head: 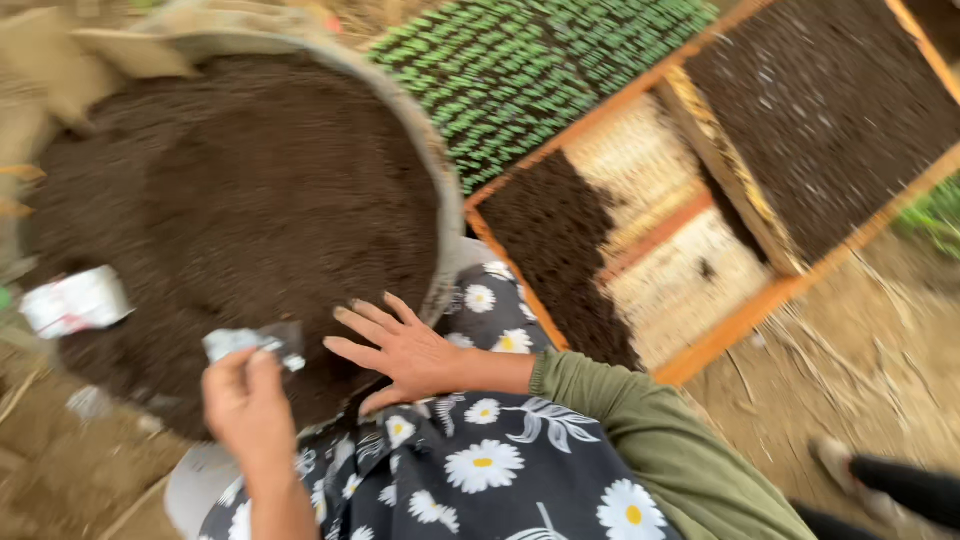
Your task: The person scoops soil from a large container and places it into a wooden seedling tray. They then open a small foil packet, pour seeds into their hand, and carefully distribute them into the soil in the tray.
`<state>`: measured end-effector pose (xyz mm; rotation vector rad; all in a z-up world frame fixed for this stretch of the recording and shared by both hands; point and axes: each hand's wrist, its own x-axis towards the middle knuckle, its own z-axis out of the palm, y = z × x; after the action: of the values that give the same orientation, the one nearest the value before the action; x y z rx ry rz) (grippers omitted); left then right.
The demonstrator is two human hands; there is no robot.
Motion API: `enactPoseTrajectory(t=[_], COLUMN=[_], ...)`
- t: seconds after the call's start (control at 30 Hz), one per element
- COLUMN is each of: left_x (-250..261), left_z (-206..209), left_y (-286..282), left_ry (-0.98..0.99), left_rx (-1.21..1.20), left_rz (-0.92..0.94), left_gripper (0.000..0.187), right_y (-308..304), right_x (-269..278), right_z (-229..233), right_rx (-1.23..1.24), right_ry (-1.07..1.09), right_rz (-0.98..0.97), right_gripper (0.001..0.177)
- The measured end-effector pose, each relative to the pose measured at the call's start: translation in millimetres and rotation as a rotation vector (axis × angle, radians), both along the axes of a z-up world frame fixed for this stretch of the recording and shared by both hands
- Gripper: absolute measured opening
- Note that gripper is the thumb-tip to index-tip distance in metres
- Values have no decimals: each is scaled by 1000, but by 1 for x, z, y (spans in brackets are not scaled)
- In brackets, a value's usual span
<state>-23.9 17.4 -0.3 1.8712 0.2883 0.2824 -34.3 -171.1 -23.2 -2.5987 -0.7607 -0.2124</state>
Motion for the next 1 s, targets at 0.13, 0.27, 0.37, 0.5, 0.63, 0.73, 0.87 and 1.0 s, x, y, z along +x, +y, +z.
enactPoseTrajectory(t=[0.13, 0.27, 0.37, 0.5, 0.63, 0.73, 0.87, 1.0], left_x=[2, 0, 0, 0, 2, -1, 1, 5], left_z=[-9, -3, 5, 4, -9, 14, 37, 30], left_y=[-6, -5, -10, -15, -16, -12, -8, -9], left_ry=[-67, -64, 56, 102, 127, 147, 82, 289], left_rx=[-294, -341, -352, -336, -367, -153, -94, -591], left_rz=[-83, -77, -97, -214, -355, -252, -267, -361], left_gripper=[10, 6, 5, 9, 32, 24, 21, 40], right_y=[27, 15, 18, 33, 41, 30, 17, 17], right_x=[38, 69, 58, 54, 55, 54, 56, 56], right_z=[-36, -29, 9, 22, 34, 55, 47, 25], right_rx=[-113, -53, 797, 915, 821, 577, 658, 994], right_ry=[-173, -162, 496, 617, 548, 500, 624, 900], right_rz=[17, -93, -89, -50, -15, -1, 1, 0], right_gripper=[55, 29, 28, 14, 21, 5, 8, 18])
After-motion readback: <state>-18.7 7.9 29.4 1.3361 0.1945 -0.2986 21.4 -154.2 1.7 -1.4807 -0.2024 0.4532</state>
